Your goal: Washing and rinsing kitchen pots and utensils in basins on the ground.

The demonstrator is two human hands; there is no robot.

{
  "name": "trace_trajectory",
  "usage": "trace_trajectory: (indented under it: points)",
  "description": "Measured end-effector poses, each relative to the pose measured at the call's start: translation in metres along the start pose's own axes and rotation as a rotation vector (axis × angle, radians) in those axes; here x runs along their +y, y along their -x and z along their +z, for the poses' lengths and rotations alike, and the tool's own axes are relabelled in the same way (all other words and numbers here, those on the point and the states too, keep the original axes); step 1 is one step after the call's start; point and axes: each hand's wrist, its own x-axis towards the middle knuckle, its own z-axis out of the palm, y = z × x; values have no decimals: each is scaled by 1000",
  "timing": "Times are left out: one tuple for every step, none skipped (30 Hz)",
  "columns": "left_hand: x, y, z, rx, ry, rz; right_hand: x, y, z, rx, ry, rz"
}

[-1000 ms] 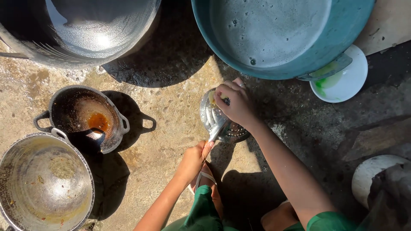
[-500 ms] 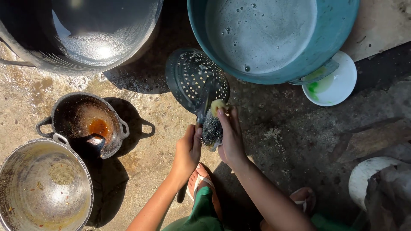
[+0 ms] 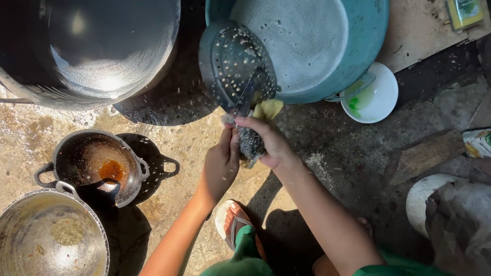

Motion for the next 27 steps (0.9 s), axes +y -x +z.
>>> trace_trajectory:
  points:
    - [1,-12,3,-20,95,174,-11,-7,-7,-30,-9,-6]
    - [13,-18,-1,-23,92,182,-31,-12,-6,-30,-10,-15]
    - [26,-24,-2,-89,4,171,-51,-15,-7,1,-16,-66]
    - [39,-29,-3,-154,-86,161,-73,-16,-8,32,-21,-116]
    - [34,-35,-1,-162,-85,174,-95,-23,-17,37,-21,-130]
    - [29,-41,1,-242,-94,134,-118,-28,-25,91,-75,-233]
    - [24,-49,3,-321,-107,97,-142,-33,-33,141,-131,-340]
    - [23,-56,12,-328,-110,113,-154,-34,-33,144,-132,-357]
    - [22,-62,20,-361,-7,119,-165,-36,-32,191,-169,-362]
    - [21,-69,29,-396,97,124,-176,-37,-32,239,-207,-367]
    - [35,-72,29,-395,93,135,-179,-42,-36,234,-207,-377]
    - [48,-76,30,-412,105,105,-183,-47,-40,216,-225,-388]
    - [61,-80,30,-430,111,72,-184,-55,-45,197,-249,-396]
    - [63,-85,32,-430,101,79,-192,-60,-46,191,-257,-405]
    - [63,-89,36,-419,58,91,-198,-62,-51,135,-190,-362]
    - [62,-94,41,-407,15,104,-202,-66,-57,78,-124,-319]
    - [61,-99,43,-407,17,99,-201,-74,-63,79,-123,-315]
    - [58,-106,44,-400,-18,76,-200,-83,-68,67,-72,-283]
    - [56,-109,49,-395,-41,45,-198,-90,-76,62,-13,-241]
    - [61,-114,56,-397,-28,33,-192,-90,-70,70,-6,-226]
    - [66,-122,58,-377,-71,-2,-185,-94,-62,226,185,-155]
    - [71,-130,60,-357,-113,-37,-179,-97,-53,379,378,-79]
    - [40,-150,82,-358,-106,-46,-172,-95,-48,381,384,-70]
    - [8,-170,104,-311,-244,151,-165,-93,-43,419,482,-73]
    - [-23,-195,121,-248,-392,353,-161,-96,-33,443,579,-87]
    - [-23,-197,121,-237,-395,350,-155,-104,-43,432,582,-88]
    - [-25,-196,124,-227,-505,356,-146,-109,-54,390,644,-9]
